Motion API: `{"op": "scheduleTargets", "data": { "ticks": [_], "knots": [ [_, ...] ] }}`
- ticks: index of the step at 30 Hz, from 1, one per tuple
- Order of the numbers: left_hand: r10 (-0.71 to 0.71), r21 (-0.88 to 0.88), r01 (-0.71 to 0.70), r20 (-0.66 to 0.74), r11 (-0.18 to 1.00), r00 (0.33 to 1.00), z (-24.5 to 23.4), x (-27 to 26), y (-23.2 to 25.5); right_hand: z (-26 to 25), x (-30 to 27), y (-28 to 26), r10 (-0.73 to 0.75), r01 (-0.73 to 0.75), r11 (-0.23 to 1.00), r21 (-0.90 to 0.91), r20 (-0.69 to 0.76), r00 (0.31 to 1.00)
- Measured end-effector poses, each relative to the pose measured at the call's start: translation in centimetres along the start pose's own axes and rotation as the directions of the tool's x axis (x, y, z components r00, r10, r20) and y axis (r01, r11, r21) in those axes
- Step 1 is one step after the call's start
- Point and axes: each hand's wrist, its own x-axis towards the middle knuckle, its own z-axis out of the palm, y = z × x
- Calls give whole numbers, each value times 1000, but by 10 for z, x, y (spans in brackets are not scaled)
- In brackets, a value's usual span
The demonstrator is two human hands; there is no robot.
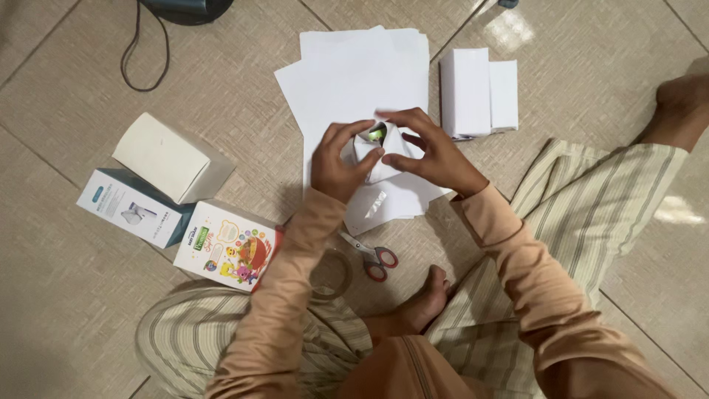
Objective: The person sits on the floor and wraps small boxes with white paper. They fold the paper around each box, secure the folds with clear tape, and trim excess paper with scissors. The wrapped boxes are stacked aside as they are completed.
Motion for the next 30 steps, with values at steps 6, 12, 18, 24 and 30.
{"op": "scheduleTargets", "data": {
  "ticks": [6, 12, 18, 24, 30],
  "knots": [
    [149, 168, -188, 218, 968, 965, -20, 23, -5, 1, 14, 10, -132, 132, 990, 41, 3, 991],
    [537, 357, -634, 340, 686, 773, -27, 30, -8, -5, 10, 7, -164, 164, 986, -32, 15, 986],
    [556, 379, -645, 327, 664, 764, -25, 25, -4, -12, 8, 4, -220, 223, 974, -46, 63, 973],
    [377, 364, -469, 296, 805, 878, -29, 8, 11, -8, 11, 6, -214, 208, 970, -129, -32, 976],
    [362, 275, -411, 213, 869, 908, -16, -16, 5, -5, 5, 9, -250, 240, 957, -163, -41, 967]
  ]
}}
